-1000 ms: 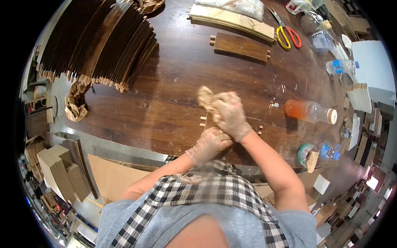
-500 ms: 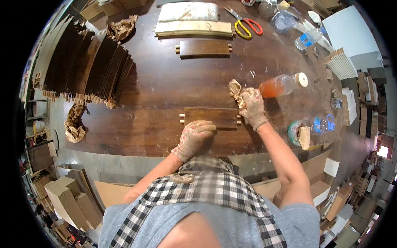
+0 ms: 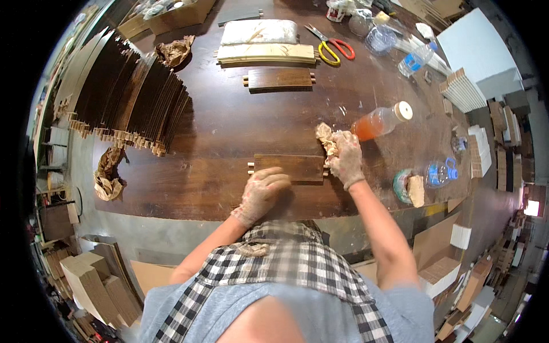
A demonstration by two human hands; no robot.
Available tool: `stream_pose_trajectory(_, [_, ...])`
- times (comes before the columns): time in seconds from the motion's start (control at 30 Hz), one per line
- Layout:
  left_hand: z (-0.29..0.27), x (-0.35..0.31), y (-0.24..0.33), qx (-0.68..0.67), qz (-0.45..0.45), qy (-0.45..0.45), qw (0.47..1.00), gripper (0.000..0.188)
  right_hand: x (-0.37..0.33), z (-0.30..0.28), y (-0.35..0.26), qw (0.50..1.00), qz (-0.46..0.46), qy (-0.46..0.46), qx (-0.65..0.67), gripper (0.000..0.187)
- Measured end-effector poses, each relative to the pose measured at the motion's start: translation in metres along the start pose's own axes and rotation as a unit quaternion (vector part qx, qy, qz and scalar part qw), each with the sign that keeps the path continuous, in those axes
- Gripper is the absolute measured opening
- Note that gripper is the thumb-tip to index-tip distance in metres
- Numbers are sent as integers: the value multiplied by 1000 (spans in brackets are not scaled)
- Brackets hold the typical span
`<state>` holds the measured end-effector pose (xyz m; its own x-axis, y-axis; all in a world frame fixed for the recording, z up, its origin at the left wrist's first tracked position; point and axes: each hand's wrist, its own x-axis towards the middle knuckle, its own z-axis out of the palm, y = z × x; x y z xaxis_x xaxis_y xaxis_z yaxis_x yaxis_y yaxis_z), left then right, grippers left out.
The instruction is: The person polishes small rectangular wood pieces by hand using a cloth dampened with liquid from a bottle.
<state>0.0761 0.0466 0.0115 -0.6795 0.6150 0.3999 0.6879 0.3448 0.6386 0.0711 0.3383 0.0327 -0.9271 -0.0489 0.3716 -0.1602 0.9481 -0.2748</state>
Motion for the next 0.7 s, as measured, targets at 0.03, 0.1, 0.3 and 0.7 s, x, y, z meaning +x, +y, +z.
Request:
stream_pose_trajectory(0.03, [-7, -1, -4, 31, -12, 33, 999, 37, 8, -5, -8, 999, 4, 17, 51, 23])
stream_pose_trajectory(0.1, [-28, 0, 4, 100, -71, 34, 992, 71, 22, -11, -58, 986, 29, 41, 157, 26])
stream_pose_trajectory(0.3, [-21, -3, -22, 66, -151, -17, 986, 95, -10, 35, -79, 1000, 12, 7, 7, 22])
stream_pose_trajectory(0.7, [-21, 4, -20, 17, -163, -33, 986, 104, 3, 55, -90, 998, 41, 21, -32, 22])
